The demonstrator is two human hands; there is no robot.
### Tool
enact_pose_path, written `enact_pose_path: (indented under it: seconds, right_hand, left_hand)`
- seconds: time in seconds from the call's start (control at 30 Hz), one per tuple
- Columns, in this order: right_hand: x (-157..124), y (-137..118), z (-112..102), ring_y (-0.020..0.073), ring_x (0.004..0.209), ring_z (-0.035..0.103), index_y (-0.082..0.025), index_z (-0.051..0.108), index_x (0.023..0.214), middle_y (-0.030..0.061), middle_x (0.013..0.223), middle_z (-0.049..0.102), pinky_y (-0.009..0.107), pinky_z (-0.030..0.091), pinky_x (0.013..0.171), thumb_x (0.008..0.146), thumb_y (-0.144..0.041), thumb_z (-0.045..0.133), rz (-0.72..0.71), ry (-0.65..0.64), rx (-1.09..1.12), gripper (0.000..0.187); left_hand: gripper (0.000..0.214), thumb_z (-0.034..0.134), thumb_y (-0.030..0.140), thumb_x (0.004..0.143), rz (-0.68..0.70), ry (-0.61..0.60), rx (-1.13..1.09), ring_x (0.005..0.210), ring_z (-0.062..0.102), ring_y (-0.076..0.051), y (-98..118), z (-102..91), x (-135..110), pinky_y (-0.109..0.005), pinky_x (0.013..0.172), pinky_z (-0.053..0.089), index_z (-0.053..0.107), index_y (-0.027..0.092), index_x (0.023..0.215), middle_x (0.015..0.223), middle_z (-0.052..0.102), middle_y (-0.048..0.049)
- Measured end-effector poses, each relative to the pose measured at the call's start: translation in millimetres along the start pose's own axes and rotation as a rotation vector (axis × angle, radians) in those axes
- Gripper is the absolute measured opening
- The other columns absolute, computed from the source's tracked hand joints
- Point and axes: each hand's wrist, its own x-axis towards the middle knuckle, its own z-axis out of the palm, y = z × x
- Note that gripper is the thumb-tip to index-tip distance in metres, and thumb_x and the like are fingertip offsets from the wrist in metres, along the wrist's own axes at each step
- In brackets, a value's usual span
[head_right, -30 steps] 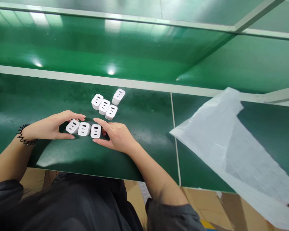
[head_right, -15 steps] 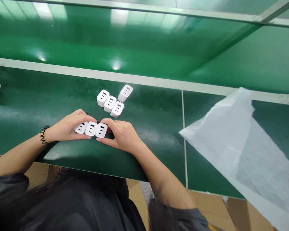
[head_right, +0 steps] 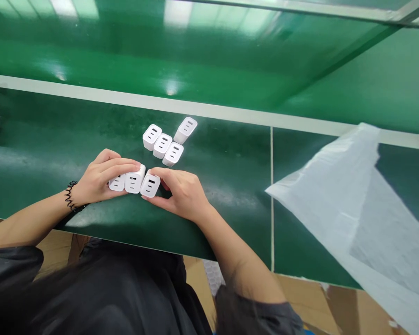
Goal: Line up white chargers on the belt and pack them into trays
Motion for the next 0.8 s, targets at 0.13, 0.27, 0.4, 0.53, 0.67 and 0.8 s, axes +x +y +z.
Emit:
enact_pose_path:
  seconds: [0.13,0.27,0.4,0.53,0.67,0.8]
  right_hand:
    - [0.5,-0.3,-1.1,0.0104,0.052,0.058,-0.022,0.054,0.113,-0.0017,0.078,0.071,0.023,0.047,0.054,0.087,-0.039,0.071,-0.016,-0.006,-0.009,0.036]
    - [0.8,-0.1,-1.5,0.0105,0.052,0.058,-0.022,0.055,0.113,-0.0021,0.076,0.07,0.024,0.048,0.054,0.088,-0.039,0.07,-0.015,-0.018,-0.02,0.035]
    - [1.0,0.7,-2.2,0.0111,0.053,0.059,-0.021,0.055,0.114,-0.0022,0.074,0.069,0.024,0.048,0.054,0.087,-0.042,0.07,-0.002,-0.041,-0.032,0.036]
    - [1.4,1.5,-3.4,0.012,0.054,0.06,-0.02,0.057,0.115,-0.0024,0.07,0.067,0.025,0.048,0.055,0.087,-0.042,0.071,0.003,-0.058,-0.039,0.038]
    - [0.9,2.1,-3.6,0.0122,0.054,0.06,-0.018,0.058,0.116,-0.0014,0.071,0.068,0.025,0.048,0.054,0.088,-0.043,0.07,0.001,-0.066,-0.052,0.039]
    - [0.5,2.1,-3.2,0.0125,0.054,0.06,-0.019,0.059,0.118,-0.0018,0.069,0.067,0.025,0.049,0.055,0.09,-0.045,0.067,0.006,-0.083,-0.06,0.039]
  left_hand:
    - [0.041,0.071,0.034,0.088,0.009,-0.002,-0.004,0.086,0.055,-0.018,0.9,-0.6,1.1,-0.031,0.076,0.051,0.056,0.02,0.124,0.115,0.073,-0.0048]
    - [0.039,0.07,0.037,0.089,-0.007,-0.007,0.0,0.084,0.053,-0.018,1.1,-0.3,1.4,-0.03,0.075,0.051,0.058,0.021,0.123,0.113,0.073,-0.0037]
    - [0.04,0.069,0.041,0.089,-0.026,-0.018,-0.026,0.083,0.054,-0.018,0.7,-0.4,0.7,-0.03,0.073,0.051,0.058,0.021,0.122,0.109,0.074,-0.0041]
    - [0.045,0.07,0.046,0.088,-0.035,-0.036,-0.029,0.082,0.053,-0.017,0.0,-1.2,-0.1,-0.028,0.071,0.051,0.059,0.02,0.122,0.106,0.074,-0.0045]
    - [0.046,0.07,0.048,0.088,-0.033,-0.04,-0.02,0.081,0.053,-0.017,0.1,-1.6,-0.3,-0.027,0.068,0.05,0.059,0.019,0.121,0.104,0.074,-0.0048]
    - [0.047,0.069,0.05,0.088,-0.037,-0.049,-0.015,0.08,0.052,-0.017,-0.1,-1.8,-0.4,-0.027,0.066,0.05,0.06,0.017,0.12,0.102,0.074,-0.0054]
